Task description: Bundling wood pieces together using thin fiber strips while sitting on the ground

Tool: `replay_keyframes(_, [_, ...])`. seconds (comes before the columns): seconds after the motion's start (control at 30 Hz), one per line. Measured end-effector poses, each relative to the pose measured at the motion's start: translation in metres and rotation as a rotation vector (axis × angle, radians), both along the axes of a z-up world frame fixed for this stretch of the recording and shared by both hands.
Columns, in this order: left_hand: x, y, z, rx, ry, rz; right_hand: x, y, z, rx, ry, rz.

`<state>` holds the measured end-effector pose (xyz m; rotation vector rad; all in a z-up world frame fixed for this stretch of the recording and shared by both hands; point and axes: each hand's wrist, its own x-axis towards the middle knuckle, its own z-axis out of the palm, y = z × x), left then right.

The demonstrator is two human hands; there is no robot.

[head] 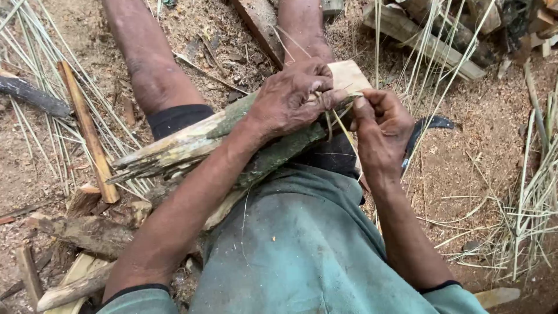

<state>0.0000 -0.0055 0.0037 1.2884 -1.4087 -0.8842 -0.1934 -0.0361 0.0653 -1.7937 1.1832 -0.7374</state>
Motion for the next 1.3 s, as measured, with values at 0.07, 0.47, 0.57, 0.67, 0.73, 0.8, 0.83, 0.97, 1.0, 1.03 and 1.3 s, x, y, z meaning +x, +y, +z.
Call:
replay_keyframes(0.07, [-0.001, -0.003, 0.002, -0.070, -0.266, -0.006, 0.003, 0.000, -0.004, -0.001, 0.041, -0.047])
replay_keyframes(0.47, [-0.005, 0.004, 0.001, 0.046, -0.206, 0.014, 0.018, -0.021, 0.008, -0.184, 0.684, 0.219])
replay_keyframes(0.57, [-0.008, 0.008, -0.005, 0.025, -0.235, 0.048, 0.010, -0.009, -0.005, -0.415, 0.744, 0.286])
replay_keyframes(0.67, [-0.006, 0.013, 0.009, 0.024, -0.255, 0.024, 0.012, -0.013, 0.015, -0.409, 0.760, 0.396])
replay_keyframes(0.73, [-0.003, 0.011, 0.002, 0.063, -0.222, 0.038, 0.007, -0.027, 0.009, -0.466, 0.732, 0.409])
replay_keyframes(0.8, [-0.002, 0.010, -0.010, 0.097, -0.187, 0.053, 0.002, -0.034, -0.001, -0.526, 0.706, 0.419])
replay_keyframes(0.83, [-0.002, 0.009, -0.017, 0.078, -0.121, 0.065, 0.001, -0.034, -0.007, -0.542, 0.612, 0.409])
replay_keyframes(0.97, [0.001, 0.006, -0.006, 0.106, -0.135, 0.082, 0.011, -0.028, -0.013, -0.526, 0.343, 0.372])
replay_keyframes(1.0, [0.000, 0.007, -0.007, 0.115, -0.135, 0.076, 0.011, -0.024, -0.020, -0.516, 0.344, 0.368])
replay_keyframes(1.03, [0.000, 0.007, -0.008, 0.115, -0.157, 0.080, 0.010, -0.020, -0.025, -0.540, 0.334, 0.372])
replay_keyframes(1.3, [0.005, 0.012, -0.001, 0.022, -0.054, 0.017, -0.006, 0.021, 0.003, -0.341, 0.352, 0.358])
